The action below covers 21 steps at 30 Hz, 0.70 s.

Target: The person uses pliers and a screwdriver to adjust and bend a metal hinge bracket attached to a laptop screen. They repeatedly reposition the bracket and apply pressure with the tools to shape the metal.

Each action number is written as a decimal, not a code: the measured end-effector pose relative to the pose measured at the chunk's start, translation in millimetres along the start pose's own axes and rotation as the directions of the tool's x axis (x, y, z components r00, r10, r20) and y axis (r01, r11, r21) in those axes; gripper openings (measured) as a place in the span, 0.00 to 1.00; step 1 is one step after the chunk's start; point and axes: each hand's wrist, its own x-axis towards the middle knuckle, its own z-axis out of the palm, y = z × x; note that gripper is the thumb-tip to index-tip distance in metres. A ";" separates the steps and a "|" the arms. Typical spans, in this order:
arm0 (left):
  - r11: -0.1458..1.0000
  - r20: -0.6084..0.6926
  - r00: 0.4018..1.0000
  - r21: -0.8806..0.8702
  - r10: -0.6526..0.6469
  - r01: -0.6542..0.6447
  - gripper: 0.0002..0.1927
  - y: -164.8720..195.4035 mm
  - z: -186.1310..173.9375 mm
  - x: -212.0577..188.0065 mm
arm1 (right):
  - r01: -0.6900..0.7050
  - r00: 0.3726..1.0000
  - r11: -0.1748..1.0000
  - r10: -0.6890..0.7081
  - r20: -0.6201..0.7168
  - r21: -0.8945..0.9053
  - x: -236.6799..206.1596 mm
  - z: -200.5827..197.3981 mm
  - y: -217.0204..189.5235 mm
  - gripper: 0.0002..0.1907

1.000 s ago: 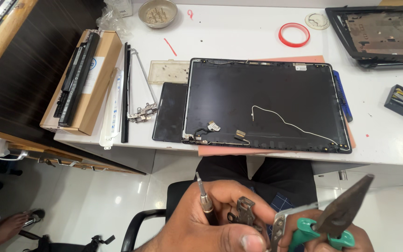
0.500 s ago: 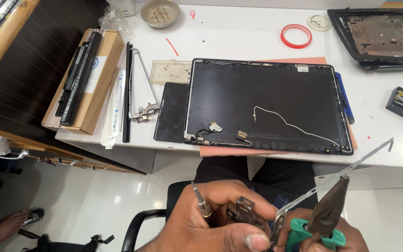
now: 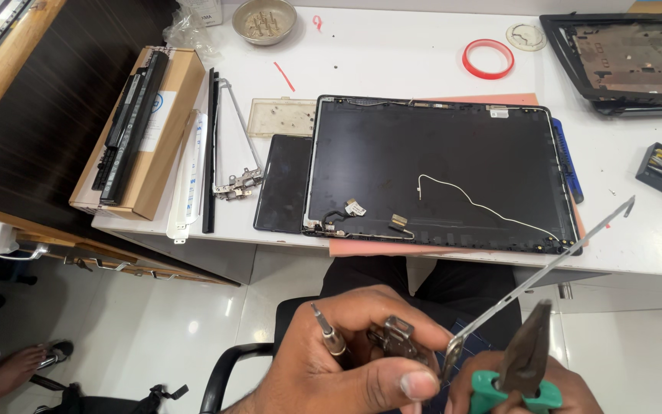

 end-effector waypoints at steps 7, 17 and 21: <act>0.991 -0.027 0.995 0.095 0.101 -0.098 0.18 -2.4 2.1 -1.9 | 0.052 0.953 0.999 -0.044 0.299 -0.017 16.7 -6.8 -6.1 0.31; 0.873 -0.074 0.914 0.334 0.399 -0.354 0.14 -3.0 2.8 -1.7 | 0.245 0.953 0.923 -0.174 0.248 -0.296 16.9 5.2 -18.4 0.30; 0.757 -0.063 0.850 0.491 0.524 -0.430 0.13 0.6 -1.4 -6.8 | 0.306 0.930 0.907 -0.219 0.297 -0.288 20.8 4.2 -16.1 0.29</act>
